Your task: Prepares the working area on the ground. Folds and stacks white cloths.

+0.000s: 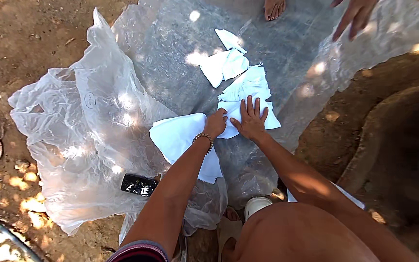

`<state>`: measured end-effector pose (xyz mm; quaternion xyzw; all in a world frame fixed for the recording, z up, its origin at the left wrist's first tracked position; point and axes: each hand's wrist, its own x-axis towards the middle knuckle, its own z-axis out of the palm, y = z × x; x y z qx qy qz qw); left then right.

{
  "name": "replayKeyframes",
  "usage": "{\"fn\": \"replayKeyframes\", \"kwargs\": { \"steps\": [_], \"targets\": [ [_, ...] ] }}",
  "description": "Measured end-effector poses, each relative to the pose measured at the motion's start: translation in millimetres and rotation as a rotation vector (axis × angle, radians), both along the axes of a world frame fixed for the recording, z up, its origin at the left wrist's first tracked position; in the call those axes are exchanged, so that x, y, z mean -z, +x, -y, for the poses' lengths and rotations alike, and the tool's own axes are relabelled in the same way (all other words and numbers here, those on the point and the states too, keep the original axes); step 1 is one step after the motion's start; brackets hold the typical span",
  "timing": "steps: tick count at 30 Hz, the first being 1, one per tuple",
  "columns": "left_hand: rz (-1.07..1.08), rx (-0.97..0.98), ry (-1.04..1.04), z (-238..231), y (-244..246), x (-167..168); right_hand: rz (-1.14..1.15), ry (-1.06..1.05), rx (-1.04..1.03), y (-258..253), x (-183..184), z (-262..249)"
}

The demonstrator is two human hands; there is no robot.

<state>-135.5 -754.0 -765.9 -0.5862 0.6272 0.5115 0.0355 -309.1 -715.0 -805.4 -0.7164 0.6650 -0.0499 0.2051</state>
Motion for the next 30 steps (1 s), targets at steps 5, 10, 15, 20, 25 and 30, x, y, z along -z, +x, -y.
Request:
{"fn": "replayKeyframes", "kwargs": {
  "steps": [5, 10, 15, 20, 25, 30],
  "targets": [
    [-0.011, -0.132, -0.006, 26, 5, 11, 0.014, 0.220, -0.075, -9, 6, 9],
    [-0.310, -0.976, 0.081, 91, -6, 50, -0.013, 0.455, -0.184, -20, 1, 22],
    [-0.477, -1.365, 0.214, 129, -47, 45, -0.029, 0.578, -0.168, -19, -5, 33],
    [-0.566, -1.483, 0.383, 146, -53, 32, -0.027, 0.607, -0.165, -16, -8, 34],
    [-0.631, -1.334, 0.081, 129, -16, 18, -0.020, 0.634, -0.168, -16, -7, 36],
    [-0.949, -1.268, -0.254, 78, 51, -52, 0.026, 0.581, -0.145, -17, -3, 33]
  ]
}}
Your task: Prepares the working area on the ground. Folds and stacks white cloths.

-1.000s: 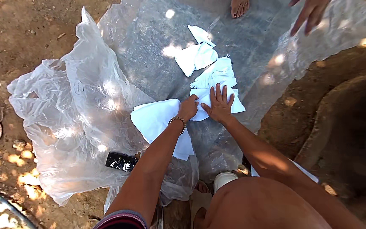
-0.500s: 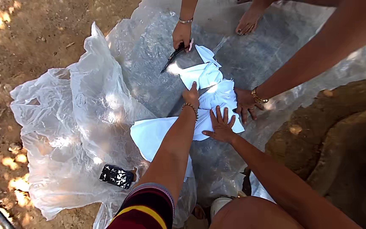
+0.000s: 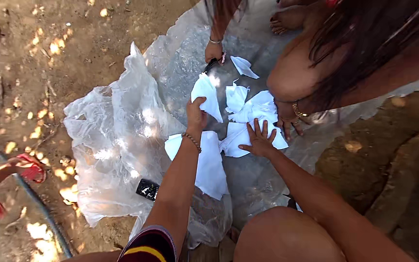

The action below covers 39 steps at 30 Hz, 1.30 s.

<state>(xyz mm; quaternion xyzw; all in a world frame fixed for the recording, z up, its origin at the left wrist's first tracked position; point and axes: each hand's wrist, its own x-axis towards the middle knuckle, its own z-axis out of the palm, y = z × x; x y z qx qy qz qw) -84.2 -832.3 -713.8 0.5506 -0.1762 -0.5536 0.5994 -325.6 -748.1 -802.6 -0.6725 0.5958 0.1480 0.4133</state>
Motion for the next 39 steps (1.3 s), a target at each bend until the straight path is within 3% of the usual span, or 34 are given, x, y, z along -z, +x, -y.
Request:
{"fn": "replayKeyframes", "kwargs": {
  "steps": [6, 11, 14, 16, 18, 20, 21, 23, 25, 29, 33, 37, 39],
  "targets": [
    [0.104, 0.154, -0.016, -34, 43, -51, 0.018, -0.046, 0.025, 2, -2, -1],
    [0.737, 0.414, 0.036, -75, 16, -100, 0.062, -0.062, 0.087, 0, -10, -1],
    [1.242, 0.534, -0.034, -108, -19, -95, 0.408, -0.307, 0.386, 2, -30, -24],
    [1.422, 0.584, -0.233, -122, -51, -71, 0.885, -0.264, 0.714, 16, -64, -44],
    [1.362, 0.801, -0.354, -146, -81, -42, 1.257, -0.029, 1.006, 24, -94, -60],
    [1.098, 1.055, -0.395, -170, -97, -28, 1.276, 0.083, 1.102, 14, -98, -66],
    [0.948, 1.081, -0.388, -177, -98, -28, 1.229, 0.105, 1.119, 6, -97, -65],
    [0.813, 0.851, -0.403, -181, -90, -35, 1.195, 0.165, 1.107, -9, -100, -66],
    [0.821, 0.663, -0.352, -170, -73, -44, 1.258, 0.258, 1.037, -16, -107, -73],
    [0.684, 0.779, -0.215, -142, -38, -62, 1.318, 0.393, 0.906, -20, -122, -75],
    [0.566, 0.729, -0.323, -143, -40, -59, 1.356, 0.443, 0.921, -12, -129, -76],
    [0.794, 0.604, -0.545, -152, -61, -50, 1.440, 0.382, 0.781, 0, -127, -83],
    [0.774, 0.574, -0.571, -155, -65, -45, 1.389, 0.296, 0.793, 7, -134, -86]
  ]
}}
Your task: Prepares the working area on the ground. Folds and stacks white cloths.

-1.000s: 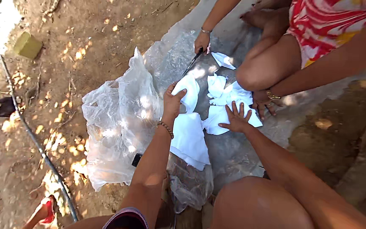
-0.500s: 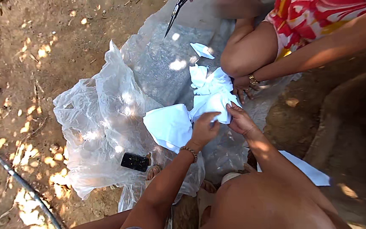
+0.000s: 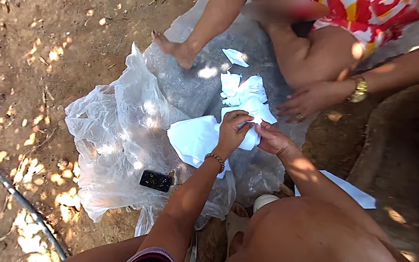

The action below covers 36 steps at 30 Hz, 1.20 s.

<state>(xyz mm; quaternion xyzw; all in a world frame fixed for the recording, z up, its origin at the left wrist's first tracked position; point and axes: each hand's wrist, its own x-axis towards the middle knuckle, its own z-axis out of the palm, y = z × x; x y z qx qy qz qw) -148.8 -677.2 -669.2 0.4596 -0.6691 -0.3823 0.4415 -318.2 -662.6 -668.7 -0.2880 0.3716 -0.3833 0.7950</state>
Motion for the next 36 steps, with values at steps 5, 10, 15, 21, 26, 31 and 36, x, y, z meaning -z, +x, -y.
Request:
{"fn": "replayKeyframes", "kwargs": {
  "steps": [5, 10, 15, 21, 26, 31, 36],
  "targets": [
    [-0.044, 0.293, 0.643, 1, 37, 2, -0.240, -0.017, -0.043, -14, -4, 7],
    [0.251, 0.389, 0.673, 10, 30, 33, -0.599, -0.031, -0.098, -44, 40, 19],
    [0.243, 0.239, 0.669, -9, 24, 34, -0.514, 0.041, -0.277, -43, 34, -1],
    [0.376, 0.256, 0.880, -62, 15, 61, -0.646, 0.118, -0.400, -70, 71, -34],
    [0.266, 0.071, 0.906, -78, 13, 73, -0.685, 0.224, -0.303, -60, 66, -35],
    [0.350, 0.143, 0.958, -77, 13, 75, -0.642, 0.062, -0.238, -60, 99, -36],
    [0.357, 0.211, 0.975, -68, 2, 74, -0.552, 0.117, -0.209, -62, 102, -40]
  ]
}}
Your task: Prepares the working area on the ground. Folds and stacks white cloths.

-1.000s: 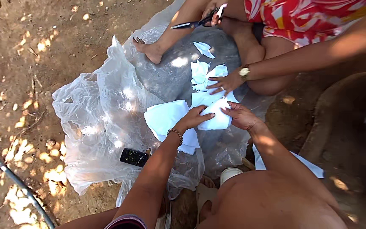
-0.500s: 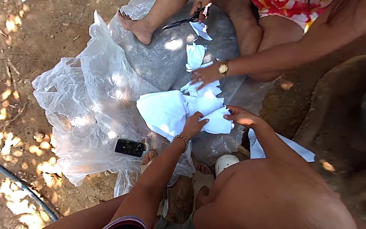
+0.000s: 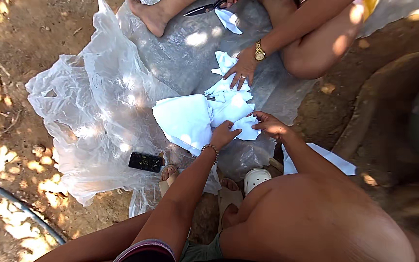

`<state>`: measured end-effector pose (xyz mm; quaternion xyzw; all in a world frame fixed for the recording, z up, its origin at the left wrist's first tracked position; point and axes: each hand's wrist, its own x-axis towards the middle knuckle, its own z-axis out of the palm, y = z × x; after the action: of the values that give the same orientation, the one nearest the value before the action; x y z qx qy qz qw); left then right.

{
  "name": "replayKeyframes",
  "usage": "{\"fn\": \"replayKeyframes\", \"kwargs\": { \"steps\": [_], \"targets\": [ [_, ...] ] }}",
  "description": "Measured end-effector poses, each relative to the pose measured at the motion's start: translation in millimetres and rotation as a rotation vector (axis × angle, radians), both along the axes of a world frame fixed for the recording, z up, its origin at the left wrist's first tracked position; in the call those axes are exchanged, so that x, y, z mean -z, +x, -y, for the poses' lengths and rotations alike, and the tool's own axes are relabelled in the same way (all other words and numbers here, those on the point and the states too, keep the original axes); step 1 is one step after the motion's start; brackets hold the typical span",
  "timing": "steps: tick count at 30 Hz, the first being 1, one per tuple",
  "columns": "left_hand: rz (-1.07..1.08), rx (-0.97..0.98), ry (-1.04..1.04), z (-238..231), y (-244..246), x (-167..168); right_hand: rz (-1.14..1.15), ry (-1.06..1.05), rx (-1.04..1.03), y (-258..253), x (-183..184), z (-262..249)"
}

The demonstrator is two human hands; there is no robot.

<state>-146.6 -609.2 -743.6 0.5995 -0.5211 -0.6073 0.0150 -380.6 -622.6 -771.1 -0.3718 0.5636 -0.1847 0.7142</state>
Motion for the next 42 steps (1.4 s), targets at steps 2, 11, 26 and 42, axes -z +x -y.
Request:
{"fn": "replayKeyframes", "kwargs": {
  "steps": [2, 11, 26, 42],
  "targets": [
    [0.047, 0.022, -0.015, 10, -12, -8, 0.041, 0.011, 0.024, 0, 0, -4],
    [0.018, 0.160, -0.465, -9, -36, -11, 0.154, 0.157, 0.221, -4, -9, -12],
    [-0.078, 0.323, -0.690, -24, -50, 9, 0.133, 0.141, 0.270, -11, -4, -26],
    [-0.251, 0.021, -0.252, 36, 15, -45, 0.224, -0.234, 0.089, 39, -57, 27]
  ]
}}
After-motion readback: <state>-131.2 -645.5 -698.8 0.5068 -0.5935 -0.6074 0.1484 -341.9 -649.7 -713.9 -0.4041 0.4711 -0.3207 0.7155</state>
